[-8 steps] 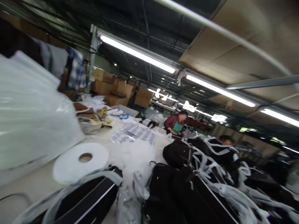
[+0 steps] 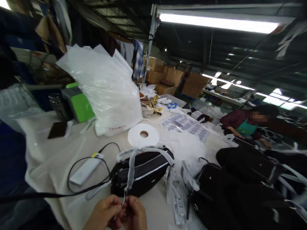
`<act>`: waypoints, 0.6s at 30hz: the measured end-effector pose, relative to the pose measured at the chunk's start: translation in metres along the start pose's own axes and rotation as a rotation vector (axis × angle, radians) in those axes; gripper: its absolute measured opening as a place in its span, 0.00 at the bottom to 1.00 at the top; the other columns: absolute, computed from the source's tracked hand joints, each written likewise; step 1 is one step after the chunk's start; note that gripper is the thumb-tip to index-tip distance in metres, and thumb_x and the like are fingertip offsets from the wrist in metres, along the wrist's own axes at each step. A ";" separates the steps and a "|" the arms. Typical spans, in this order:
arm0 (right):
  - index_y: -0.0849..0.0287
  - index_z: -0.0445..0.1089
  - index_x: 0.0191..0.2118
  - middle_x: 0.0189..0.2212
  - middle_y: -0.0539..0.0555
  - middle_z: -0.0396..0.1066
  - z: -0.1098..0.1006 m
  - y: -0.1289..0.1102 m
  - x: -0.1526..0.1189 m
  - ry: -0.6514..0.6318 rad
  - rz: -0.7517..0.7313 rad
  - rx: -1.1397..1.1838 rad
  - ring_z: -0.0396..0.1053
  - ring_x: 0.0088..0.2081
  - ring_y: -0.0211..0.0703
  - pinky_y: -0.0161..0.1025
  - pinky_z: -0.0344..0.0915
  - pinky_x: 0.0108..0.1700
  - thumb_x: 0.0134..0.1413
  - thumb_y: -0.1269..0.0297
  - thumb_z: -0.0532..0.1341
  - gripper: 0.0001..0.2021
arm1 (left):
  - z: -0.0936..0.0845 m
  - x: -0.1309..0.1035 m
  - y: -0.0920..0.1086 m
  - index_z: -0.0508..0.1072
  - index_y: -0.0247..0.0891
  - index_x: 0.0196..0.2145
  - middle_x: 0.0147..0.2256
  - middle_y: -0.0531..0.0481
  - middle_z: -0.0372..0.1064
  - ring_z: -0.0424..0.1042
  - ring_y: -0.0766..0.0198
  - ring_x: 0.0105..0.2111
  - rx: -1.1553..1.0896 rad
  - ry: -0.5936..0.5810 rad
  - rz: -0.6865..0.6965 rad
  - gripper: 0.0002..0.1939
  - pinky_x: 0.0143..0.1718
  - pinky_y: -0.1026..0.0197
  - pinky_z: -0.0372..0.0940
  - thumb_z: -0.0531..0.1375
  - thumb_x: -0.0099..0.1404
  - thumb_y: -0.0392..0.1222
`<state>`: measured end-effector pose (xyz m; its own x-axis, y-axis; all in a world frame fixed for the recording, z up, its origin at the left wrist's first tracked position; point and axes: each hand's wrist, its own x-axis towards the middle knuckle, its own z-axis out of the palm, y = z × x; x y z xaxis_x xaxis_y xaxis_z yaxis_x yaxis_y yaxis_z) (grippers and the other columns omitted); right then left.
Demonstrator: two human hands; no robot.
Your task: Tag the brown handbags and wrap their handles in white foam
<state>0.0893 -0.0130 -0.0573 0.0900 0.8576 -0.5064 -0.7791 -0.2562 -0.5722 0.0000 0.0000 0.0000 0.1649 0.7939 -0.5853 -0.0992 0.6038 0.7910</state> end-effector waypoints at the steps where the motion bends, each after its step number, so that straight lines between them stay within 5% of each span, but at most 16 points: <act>1: 0.63 0.68 0.21 0.15 0.47 0.64 0.001 -0.003 -0.002 0.016 0.040 0.051 0.59 0.14 0.30 0.28 0.46 0.17 0.28 0.50 0.68 0.20 | 0.000 0.000 0.000 0.62 0.36 0.17 0.12 0.56 0.63 0.59 0.71 0.11 -0.024 0.009 -0.007 0.13 0.14 0.69 0.50 0.62 0.43 0.45; 7: 0.64 0.68 0.20 0.13 0.47 0.64 0.010 -0.016 -0.012 0.031 0.056 -0.002 0.59 0.14 0.30 0.28 0.46 0.19 0.24 0.56 0.70 0.18 | 0.005 -0.004 0.004 0.64 0.35 0.18 0.14 0.54 0.64 0.61 0.70 0.12 -0.019 0.052 -0.003 0.10 0.15 0.68 0.51 0.58 0.43 0.45; 18: 0.62 0.66 0.18 0.10 0.47 0.62 0.016 -0.017 -0.009 -0.026 0.050 -0.172 0.56 0.13 0.31 0.30 0.47 0.18 0.30 0.60 0.65 0.11 | 0.000 -0.003 0.006 0.63 0.36 0.19 0.15 0.54 0.65 0.64 0.67 0.12 0.041 0.052 0.010 0.09 0.15 0.68 0.53 0.55 0.45 0.46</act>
<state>0.0921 -0.0098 -0.0327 0.0359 0.8528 -0.5209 -0.6643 -0.3691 -0.6500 -0.0009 0.0009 0.0065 0.1131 0.8033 -0.5848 -0.0603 0.5930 0.8029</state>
